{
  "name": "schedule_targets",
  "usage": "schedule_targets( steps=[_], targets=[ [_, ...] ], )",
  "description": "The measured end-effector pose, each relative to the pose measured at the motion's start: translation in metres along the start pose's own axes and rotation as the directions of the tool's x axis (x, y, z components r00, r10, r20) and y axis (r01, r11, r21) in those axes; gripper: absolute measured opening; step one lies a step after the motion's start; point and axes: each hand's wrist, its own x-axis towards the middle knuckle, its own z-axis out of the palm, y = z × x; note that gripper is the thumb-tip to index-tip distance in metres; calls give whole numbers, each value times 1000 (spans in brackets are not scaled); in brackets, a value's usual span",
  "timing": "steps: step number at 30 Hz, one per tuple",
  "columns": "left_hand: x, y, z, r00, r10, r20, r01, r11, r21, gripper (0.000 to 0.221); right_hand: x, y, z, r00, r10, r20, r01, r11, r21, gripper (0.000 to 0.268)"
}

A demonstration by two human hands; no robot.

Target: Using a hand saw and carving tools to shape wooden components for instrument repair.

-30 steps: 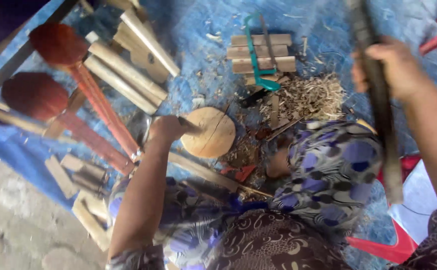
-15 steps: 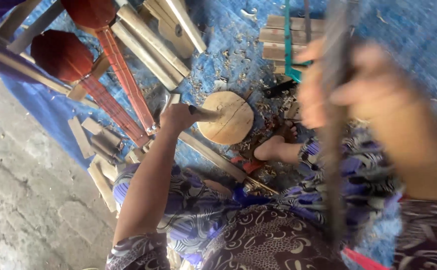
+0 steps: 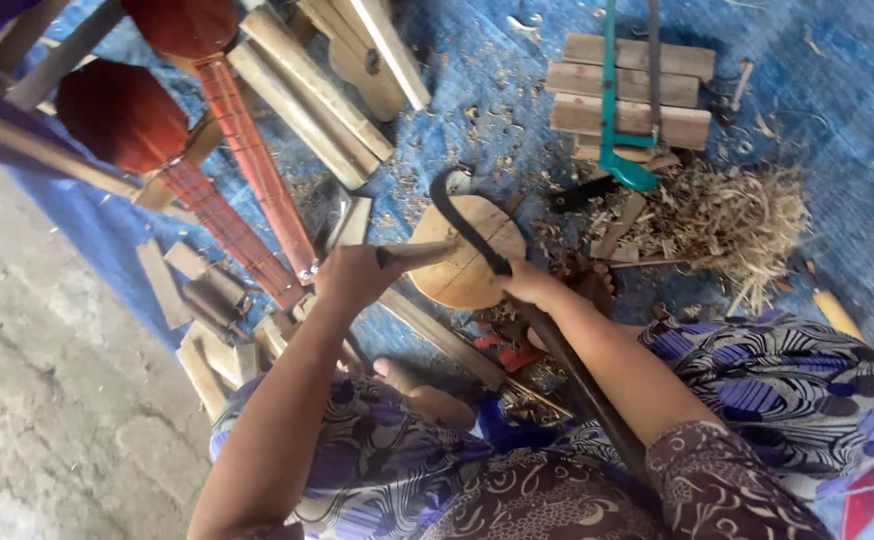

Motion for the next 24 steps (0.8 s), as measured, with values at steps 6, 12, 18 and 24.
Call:
schedule_targets(
  steps=[6, 12, 18, 24],
  targets=[
    [-14, 9, -1, 996, 56, 66, -62, 993, 99, 50, 20, 78, -95, 1000, -9, 14, 9, 1000, -10, 75],
    [-3, -4, 14, 997, 73, 6, -73, 980, 187, 55, -53, 273, -280, 846, 344, -407, -529, 632, -566, 40],
    [-10, 0, 8, 997, 54, 57, -63, 984, 169, 57, -123, 405, -389, 869, 183, -460, -473, 586, -658, 37],
    [-21, 13, 3, 996, 74, 50, -81, 981, 179, 50, -221, 406, -445, 877, -9, -481, -412, 503, -760, 34]
  ],
)
